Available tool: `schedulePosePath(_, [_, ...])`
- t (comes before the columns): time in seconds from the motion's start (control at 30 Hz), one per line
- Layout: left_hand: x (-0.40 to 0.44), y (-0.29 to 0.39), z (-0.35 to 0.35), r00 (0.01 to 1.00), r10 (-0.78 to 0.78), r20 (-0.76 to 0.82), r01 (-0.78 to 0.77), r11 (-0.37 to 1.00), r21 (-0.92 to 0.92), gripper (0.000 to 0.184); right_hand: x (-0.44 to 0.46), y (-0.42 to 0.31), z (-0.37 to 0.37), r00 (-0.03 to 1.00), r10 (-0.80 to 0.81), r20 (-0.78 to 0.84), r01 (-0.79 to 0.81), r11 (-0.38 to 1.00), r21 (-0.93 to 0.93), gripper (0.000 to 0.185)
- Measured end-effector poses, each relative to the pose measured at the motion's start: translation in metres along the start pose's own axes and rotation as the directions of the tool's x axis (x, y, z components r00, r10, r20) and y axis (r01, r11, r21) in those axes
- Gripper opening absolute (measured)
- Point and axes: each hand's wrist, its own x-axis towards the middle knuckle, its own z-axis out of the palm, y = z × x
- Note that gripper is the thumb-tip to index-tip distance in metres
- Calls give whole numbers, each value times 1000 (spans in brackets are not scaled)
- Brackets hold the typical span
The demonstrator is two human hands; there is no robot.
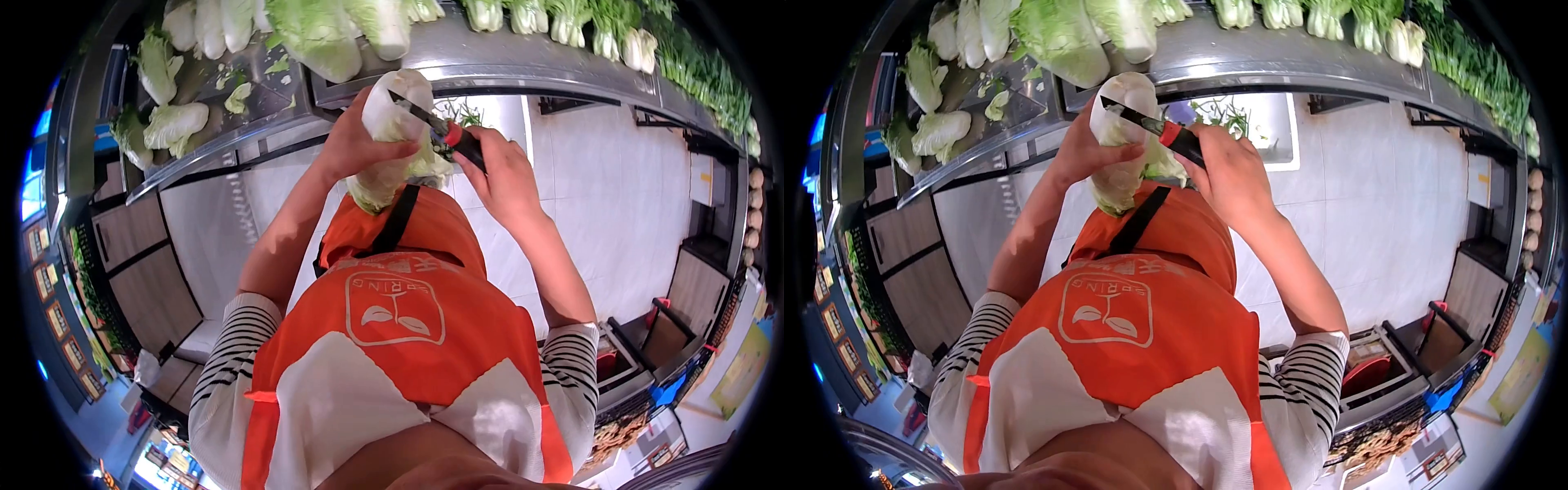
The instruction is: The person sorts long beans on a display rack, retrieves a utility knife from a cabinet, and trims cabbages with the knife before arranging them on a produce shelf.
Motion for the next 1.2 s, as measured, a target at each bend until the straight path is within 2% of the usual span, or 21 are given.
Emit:
schedulePosePath(0.23, [-2,24,20,996,-69,52,57,976,212,92,-10,23,1,993,-44,-111,33,994,-108,31])
schedulePosePath(0.43, [7,26,38,999,-8,50,-15,894,448,96,-14,42,-19,987,-108,-117,82,974,-209,31])
schedulePosePath(0.5, [10,33,43,994,14,107,-58,905,422,95,-17,53,-25,984,-124,-125,93,969,-227,30])
schedulePosePath(0.73, [18,55,56,962,97,255,-197,894,402,90,-43,70,-31,991,-31,-127,2,974,-227,29])
schedulePosePath(0.83, [21,46,59,965,73,254,-189,861,472,89,-56,79,-13,987,37,-155,-68,977,-202,29])
schedulePosePath(0.93, [21,44,61,956,17,292,-187,804,565,89,-66,83,-2,989,117,-94,-130,981,-143,30])
schedulePosePath(1.07, [18,30,57,933,-68,353,-149,820,553,84,-81,94,35,988,114,-100,-120,991,-58,32])
schedulePosePath(1.13, [14,19,55,927,-72,369,-131,859,496,81,-85,96,51,988,146,-54,-147,989,-16,35])
schedulePosePath(1.2, [15,-3,52,907,-138,399,-87,863,498,78,-88,100,66,987,157,-20,-156,987,38,37])
